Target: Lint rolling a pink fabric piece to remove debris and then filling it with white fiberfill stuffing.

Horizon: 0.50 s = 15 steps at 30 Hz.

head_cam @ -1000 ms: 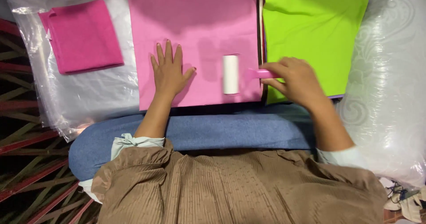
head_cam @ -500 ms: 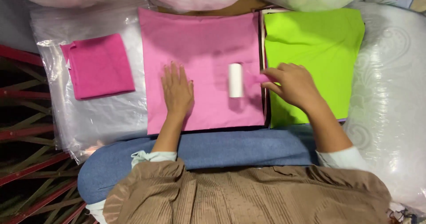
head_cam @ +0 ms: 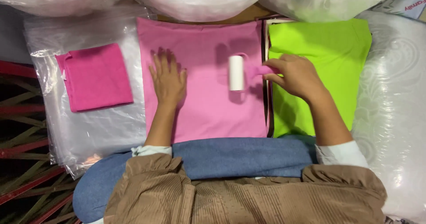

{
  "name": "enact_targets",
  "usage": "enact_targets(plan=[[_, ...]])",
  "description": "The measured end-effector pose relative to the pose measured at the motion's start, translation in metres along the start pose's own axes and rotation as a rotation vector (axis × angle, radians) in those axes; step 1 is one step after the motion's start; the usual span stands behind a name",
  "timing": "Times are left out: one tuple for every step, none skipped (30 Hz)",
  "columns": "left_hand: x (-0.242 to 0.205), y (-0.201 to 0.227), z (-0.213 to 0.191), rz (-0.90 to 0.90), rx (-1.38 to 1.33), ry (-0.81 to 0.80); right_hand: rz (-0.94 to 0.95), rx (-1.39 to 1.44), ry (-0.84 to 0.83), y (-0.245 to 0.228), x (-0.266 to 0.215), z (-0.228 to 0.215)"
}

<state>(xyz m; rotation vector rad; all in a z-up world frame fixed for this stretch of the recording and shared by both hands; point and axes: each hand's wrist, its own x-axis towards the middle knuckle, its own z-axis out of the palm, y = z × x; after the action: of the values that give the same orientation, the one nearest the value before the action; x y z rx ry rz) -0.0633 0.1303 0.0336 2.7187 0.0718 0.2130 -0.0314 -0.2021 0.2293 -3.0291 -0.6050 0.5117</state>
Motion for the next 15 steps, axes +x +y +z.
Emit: enact_targets(plan=[[0.008,0.001,0.019,0.001,-0.003,-0.008,0.005,0.002,-0.007,-0.006,0.016,0.015],[0.018,0.001,0.036,0.076,0.028,0.055,-0.090,0.037,0.056,-0.013,0.034,0.028],[0.029,0.001,0.052,0.152,0.059,0.118,-0.184,0.072,0.120,-0.020,0.052,0.041],[0.032,-0.005,0.053,0.156,0.060,0.123,-0.182,0.071,0.127,-0.013,0.063,0.050],[0.034,-0.011,0.054,0.162,0.067,0.084,-0.201,0.067,0.125,-0.007,0.074,0.059],[0.031,-0.018,0.056,0.163,0.072,0.034,-0.220,0.067,0.112,-0.002,0.083,0.071],[0.029,-0.027,0.042,0.162,0.072,0.030,-0.219,0.070,0.108,0.008,0.074,0.061],[0.029,-0.036,0.027,0.104,0.067,0.008,-0.142,0.066,0.057,0.019,0.068,0.050],[0.028,-0.045,0.012,0.046,0.061,-0.014,-0.065,0.061,0.006,0.029,0.062,0.039],[0.029,-0.053,0.014,0.045,0.061,-0.017,-0.064,0.062,0.003,0.040,0.055,0.029],[0.030,-0.061,0.017,-0.024,0.066,0.003,-0.023,-0.022,-0.002,0.051,0.049,0.018],[0.028,-0.069,0.020,-0.098,0.070,0.022,0.014,-0.107,-0.010,0.062,0.042,0.008],[0.035,-0.055,0.021,-0.104,0.070,0.018,0.011,-0.108,-0.016,0.048,0.045,-0.002],[0.043,-0.042,0.021,0.002,0.049,0.119,-0.017,-0.046,0.012,0.033,0.047,-0.012],[0.050,-0.029,0.021,0.108,0.029,0.219,-0.044,0.015,0.040,0.019,0.049,-0.022]])
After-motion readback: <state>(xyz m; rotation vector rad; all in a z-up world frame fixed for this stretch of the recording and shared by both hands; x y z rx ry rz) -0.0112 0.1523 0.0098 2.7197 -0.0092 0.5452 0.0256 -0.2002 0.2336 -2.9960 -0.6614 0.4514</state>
